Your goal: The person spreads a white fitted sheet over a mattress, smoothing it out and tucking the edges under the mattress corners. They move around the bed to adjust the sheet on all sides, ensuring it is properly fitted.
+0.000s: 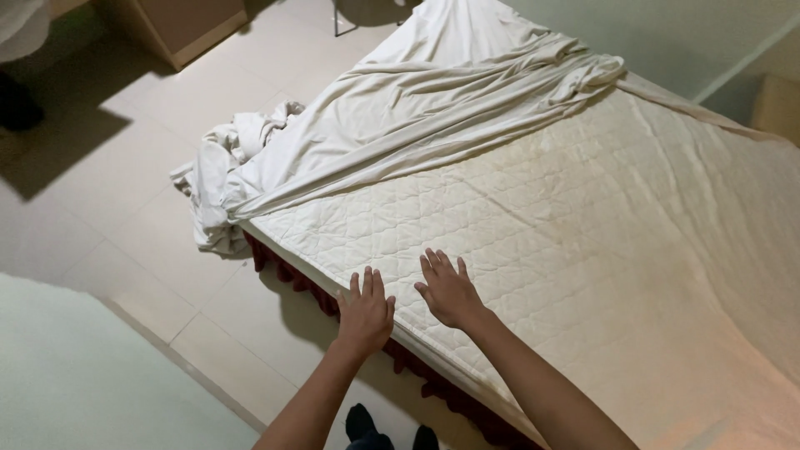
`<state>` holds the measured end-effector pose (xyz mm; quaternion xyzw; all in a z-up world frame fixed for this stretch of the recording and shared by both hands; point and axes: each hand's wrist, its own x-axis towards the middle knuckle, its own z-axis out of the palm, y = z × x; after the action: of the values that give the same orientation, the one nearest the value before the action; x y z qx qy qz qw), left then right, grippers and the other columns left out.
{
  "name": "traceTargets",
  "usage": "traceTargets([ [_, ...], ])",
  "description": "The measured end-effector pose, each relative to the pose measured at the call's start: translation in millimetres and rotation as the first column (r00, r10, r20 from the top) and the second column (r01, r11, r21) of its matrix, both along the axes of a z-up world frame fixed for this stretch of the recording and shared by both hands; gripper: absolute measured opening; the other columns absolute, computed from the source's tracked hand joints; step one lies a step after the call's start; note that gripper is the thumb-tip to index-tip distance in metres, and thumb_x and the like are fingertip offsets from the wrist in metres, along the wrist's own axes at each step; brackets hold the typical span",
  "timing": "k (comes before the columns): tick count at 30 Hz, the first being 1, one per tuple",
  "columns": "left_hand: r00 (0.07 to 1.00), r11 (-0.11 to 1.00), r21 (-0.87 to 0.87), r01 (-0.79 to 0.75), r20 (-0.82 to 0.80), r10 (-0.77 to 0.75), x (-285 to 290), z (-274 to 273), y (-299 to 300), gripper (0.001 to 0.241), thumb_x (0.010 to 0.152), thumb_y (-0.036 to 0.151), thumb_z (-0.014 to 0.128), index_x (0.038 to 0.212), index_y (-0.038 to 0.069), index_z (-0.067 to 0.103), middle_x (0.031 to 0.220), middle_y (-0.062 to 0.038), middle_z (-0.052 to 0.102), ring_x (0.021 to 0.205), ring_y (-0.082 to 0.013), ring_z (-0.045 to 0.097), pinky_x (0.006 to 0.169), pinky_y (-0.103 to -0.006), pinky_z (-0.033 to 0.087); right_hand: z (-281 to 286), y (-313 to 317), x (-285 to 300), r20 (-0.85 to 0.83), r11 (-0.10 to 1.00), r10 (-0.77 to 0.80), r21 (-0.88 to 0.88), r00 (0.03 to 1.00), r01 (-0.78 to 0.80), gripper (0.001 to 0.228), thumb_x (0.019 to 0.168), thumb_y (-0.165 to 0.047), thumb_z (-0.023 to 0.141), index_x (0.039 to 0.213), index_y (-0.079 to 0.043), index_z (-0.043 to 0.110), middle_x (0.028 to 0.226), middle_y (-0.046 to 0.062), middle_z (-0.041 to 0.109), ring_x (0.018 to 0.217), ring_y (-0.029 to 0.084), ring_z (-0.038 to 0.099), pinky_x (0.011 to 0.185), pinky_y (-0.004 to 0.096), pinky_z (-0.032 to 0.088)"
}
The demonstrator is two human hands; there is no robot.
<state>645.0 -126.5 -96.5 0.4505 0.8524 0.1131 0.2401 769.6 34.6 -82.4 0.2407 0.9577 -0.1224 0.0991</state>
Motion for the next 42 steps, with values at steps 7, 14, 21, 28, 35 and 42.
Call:
traceTargets([
  [7, 0.997, 0.998, -0.047, -0.040, -0.061, 0.037, 11, -13, 9, 0.068, 0.107, 0.041, 0.033, 0.160, 0.001, 0.016, 0.169, -0.018, 0.013, 0.155, -0.0441, 0.009, 0.117, -0.0720, 0.012, -13, 11, 12, -0.030, 0.996, 0.029, -0.085, 0.999, -0.032, 0.063, 0.107, -0.043, 0.037, 0.157, -0.005, 0.030, 0.168, 0.014, 0.022, 0.155, 0.032, 0.019, 0.123, 0.058, 0.015],
  [14, 0.996, 0.997, -0.051, -0.057, -0.072, 0.054, 25, -84, 13, 0.070, 0.106, 0.043, 0.035, 0.160, 0.002, 0.017, 0.169, -0.018, 0.013, 0.155, -0.0419, 0.010, 0.118, -0.0687, 0.012, -95, 20, 25, 0.018, 0.990, 0.068, -0.122, 0.998, -0.065, 0.064, 0.107, -0.041, 0.039, 0.157, -0.004, 0.027, 0.167, 0.016, 0.021, 0.154, 0.033, 0.018, 0.122, 0.057, 0.014],
  [21, 1.000, 0.998, -0.056, -0.031, 0.001, 0.031, 28, -184, 26, 0.068, 0.106, 0.042, 0.034, 0.159, 0.002, 0.017, 0.169, -0.017, 0.012, 0.156, -0.0405, 0.007, 0.120, -0.0665, 0.012, -194, 16, 13, 0.023, 0.985, 0.058, -0.164, 0.998, -0.053, 0.062, 0.107, -0.038, 0.041, 0.157, -0.004, 0.029, 0.168, 0.015, 0.022, 0.155, 0.033, 0.019, 0.124, 0.057, 0.015],
  [28, 0.992, 0.998, 0.029, -0.048, -0.111, 0.051, -17, -278, 43, 0.070, 0.107, 0.043, 0.036, 0.158, -0.002, 0.021, 0.168, -0.022, 0.013, 0.154, -0.0441, 0.010, 0.119, -0.0670, 0.012, -299, 38, -8, -0.094, 0.998, 0.064, 0.000, 0.994, -0.064, 0.065, 0.104, -0.037, 0.043, 0.156, -0.002, 0.029, 0.168, 0.020, 0.016, 0.154, 0.037, 0.017, 0.120, 0.060, 0.016],
  [35, 0.935, 0.941, 0.337, 0.010, -0.336, 0.110, -51, -333, 68, 0.076, 0.101, 0.046, 0.044, 0.155, -0.006, 0.029, 0.166, -0.024, 0.022, 0.154, -0.0414, 0.014, 0.120, -0.0633, 0.009, -338, 64, -40, -0.262, 0.987, 0.069, 0.158, 0.962, -0.028, 0.065, 0.106, -0.043, 0.039, 0.158, -0.003, 0.031, 0.168, 0.018, 0.021, 0.155, 0.034, 0.017, 0.120, 0.063, 0.012],
  [42, 0.899, 0.918, 0.396, -0.030, -0.390, 0.197, -62, -337, 84, 0.087, 0.096, 0.056, 0.048, 0.156, -0.004, 0.028, 0.167, -0.021, 0.022, 0.156, -0.0363, 0.013, 0.121, -0.0613, 0.007, -327, 68, -53, -0.323, 0.993, 0.020, 0.114, 0.946, 0.017, 0.067, 0.105, -0.046, 0.038, 0.159, -0.007, 0.031, 0.169, 0.013, 0.021, 0.156, 0.030, 0.015, 0.122, 0.061, 0.007],
])
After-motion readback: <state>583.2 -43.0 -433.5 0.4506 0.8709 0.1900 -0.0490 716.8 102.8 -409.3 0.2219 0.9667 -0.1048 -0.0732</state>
